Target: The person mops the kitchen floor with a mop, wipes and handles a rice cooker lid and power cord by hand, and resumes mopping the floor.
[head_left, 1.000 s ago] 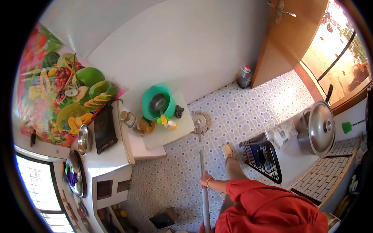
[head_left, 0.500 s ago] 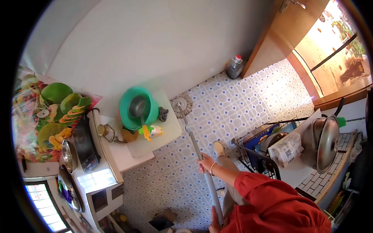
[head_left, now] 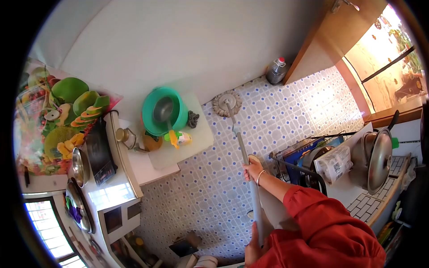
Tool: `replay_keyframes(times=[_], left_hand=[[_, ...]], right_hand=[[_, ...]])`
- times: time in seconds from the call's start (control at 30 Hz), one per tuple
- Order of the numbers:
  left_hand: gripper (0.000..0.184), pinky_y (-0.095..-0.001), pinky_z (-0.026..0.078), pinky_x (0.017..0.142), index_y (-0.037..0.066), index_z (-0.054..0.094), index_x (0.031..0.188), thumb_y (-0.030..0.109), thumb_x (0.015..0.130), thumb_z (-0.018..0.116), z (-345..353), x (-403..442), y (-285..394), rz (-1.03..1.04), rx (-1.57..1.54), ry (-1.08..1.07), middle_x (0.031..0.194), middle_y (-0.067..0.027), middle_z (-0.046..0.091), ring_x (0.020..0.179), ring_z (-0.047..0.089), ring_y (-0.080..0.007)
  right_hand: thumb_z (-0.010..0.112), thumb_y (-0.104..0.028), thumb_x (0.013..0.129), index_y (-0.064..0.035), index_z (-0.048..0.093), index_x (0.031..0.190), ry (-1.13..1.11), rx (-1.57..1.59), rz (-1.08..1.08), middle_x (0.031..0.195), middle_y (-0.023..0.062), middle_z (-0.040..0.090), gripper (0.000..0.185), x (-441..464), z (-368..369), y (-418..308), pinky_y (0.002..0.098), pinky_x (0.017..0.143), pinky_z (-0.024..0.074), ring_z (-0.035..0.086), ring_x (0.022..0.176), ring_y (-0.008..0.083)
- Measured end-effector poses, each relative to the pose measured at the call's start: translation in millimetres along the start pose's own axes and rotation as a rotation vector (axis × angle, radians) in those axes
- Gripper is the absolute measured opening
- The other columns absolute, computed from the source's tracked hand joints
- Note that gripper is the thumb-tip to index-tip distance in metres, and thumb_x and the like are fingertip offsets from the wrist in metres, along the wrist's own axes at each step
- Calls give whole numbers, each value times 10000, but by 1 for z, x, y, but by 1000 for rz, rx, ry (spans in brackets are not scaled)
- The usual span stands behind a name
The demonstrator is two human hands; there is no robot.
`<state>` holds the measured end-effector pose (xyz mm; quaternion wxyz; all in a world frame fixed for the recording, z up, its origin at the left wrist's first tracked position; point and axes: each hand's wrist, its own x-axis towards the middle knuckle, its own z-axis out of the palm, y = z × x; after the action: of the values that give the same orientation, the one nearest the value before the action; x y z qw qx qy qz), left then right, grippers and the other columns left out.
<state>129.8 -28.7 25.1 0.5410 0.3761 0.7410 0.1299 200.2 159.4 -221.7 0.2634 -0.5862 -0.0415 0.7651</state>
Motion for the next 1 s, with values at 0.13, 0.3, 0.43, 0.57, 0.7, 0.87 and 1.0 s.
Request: replay_keyframes(times=[0.13, 0.3, 0.43, 0.57, 0.7, 0.87, 1.0], left_hand=[[713, -466, 465, 600, 149, 183, 1348, 227, 747, 557, 3, 11, 3, -35, 105, -160, 791, -275, 583, 710, 578, -422], [746, -479, 466, 629, 156, 142, 1357, 205, 733, 547, 18, 42, -7, 78, 129, -222, 844, -279, 579, 715, 568, -440], [746, -483, 470, 647, 149, 153, 1356, 168, 717, 537, 20, 48, 0, 88, 134, -246, 897, -280, 572, 723, 561, -453], [734, -484, 465, 668, 149, 170, 1354, 147, 716, 532, 21, 48, -2, 87, 135, -255, 913, -281, 569, 744, 562, -448], [734, -471, 458, 672, 138, 179, 1352, 138, 715, 544, 12, 69, 9, 178, 165, -231, 860, -265, 583, 740, 566, -433], [720, -477, 454, 643, 123, 217, 1340, 128, 700, 547, 14, 100, 1, 207, 371, -175, 772, -236, 596, 699, 572, -413], [690, -474, 453, 662, 133, 257, 1328, 130, 705, 552, -3, 88, -2, 165, 317, -60, 808, -239, 595, 725, 572, -413]], right_hand=[[531, -59, 789, -139, 431, 925, 32, 73, 11, 555, 43, 402, 187, 6, -20, -15, 296, 317, 339, 399, 373, 144], [513, -56, 790, -132, 437, 812, 65, 97, -68, 516, 43, 389, 110, 16, -42, -43, 290, 318, 330, 393, 362, 146], [508, -68, 789, -130, 437, 807, 69, 191, -49, 501, 40, 384, 96, 16, -49, -48, 285, 319, 327, 391, 354, 146], [504, -83, 799, -134, 437, 810, 90, 179, -34, 500, 36, 383, 85, 11, -53, -51, 282, 324, 332, 389, 359, 145], [496, -106, 817, -142, 432, 824, 133, 214, -76, 539, 37, 402, 73, 28, -63, -60, 286, 346, 356, 410, 408, 148], [473, -150, 844, -185, 391, 940, 135, 239, -55, 574, 73, 427, 132, 64, -64, -70, 303, 354, 391, 430, 423, 160], [458, -163, 857, -156, 358, 980, 192, 93, -177, 514, 79, 410, 158, 62, -33, -47, 326, 293, 384, 428, 351, 179]])
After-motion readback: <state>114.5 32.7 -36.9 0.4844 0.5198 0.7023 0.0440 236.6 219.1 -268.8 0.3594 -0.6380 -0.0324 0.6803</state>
